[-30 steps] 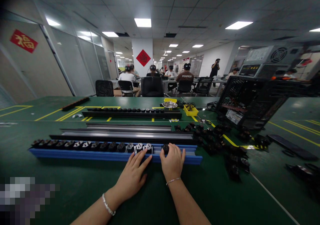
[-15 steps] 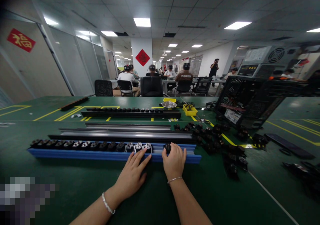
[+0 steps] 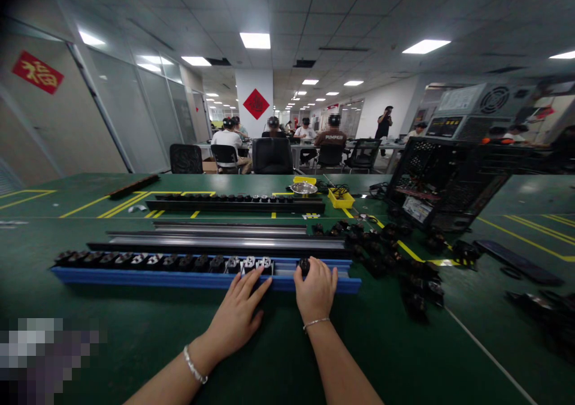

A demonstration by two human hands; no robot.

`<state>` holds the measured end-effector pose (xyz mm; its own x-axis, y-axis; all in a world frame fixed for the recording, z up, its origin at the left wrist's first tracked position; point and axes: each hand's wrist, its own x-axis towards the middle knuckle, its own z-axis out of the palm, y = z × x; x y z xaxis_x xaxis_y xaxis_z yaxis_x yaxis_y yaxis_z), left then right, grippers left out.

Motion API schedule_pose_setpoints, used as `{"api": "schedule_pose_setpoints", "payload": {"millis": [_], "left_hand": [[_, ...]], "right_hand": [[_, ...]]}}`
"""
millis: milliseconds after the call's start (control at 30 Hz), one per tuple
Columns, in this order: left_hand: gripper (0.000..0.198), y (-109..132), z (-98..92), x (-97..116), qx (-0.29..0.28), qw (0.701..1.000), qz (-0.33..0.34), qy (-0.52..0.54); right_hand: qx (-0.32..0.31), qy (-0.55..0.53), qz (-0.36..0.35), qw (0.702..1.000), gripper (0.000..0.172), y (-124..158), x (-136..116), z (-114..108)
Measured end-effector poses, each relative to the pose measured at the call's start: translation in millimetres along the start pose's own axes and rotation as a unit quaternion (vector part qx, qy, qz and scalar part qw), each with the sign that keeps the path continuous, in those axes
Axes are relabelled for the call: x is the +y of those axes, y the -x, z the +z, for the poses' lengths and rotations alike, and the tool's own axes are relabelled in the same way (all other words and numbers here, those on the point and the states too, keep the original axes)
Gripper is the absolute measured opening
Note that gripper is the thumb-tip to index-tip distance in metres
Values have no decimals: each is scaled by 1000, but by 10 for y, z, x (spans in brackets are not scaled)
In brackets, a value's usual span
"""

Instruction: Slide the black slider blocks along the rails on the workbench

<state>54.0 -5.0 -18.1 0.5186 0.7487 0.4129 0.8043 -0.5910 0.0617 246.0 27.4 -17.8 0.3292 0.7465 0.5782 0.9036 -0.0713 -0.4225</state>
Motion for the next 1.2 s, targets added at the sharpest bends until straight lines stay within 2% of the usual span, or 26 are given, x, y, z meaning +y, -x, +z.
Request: {"api": "schedule_pose_setpoints", "payload": {"millis": [433, 700, 967, 1200], "left_hand": [[74, 0, 27, -9, 1, 1000, -2, -4], [74, 1, 14, -3, 0, 1000, 0, -8], [74, 9, 30, -11, -1, 1000, 3, -3], [73, 10, 28, -11, -3, 1000, -1, -2]], "right_hand": [[-16, 19, 17, 1000, 37, -20, 22, -43], [-43, 12, -11, 999, 34, -91, 161, -136], [11, -20, -13, 1000, 30, -44, 214, -107], [17, -20, -18, 999, 34, -43, 242, -92]]}}
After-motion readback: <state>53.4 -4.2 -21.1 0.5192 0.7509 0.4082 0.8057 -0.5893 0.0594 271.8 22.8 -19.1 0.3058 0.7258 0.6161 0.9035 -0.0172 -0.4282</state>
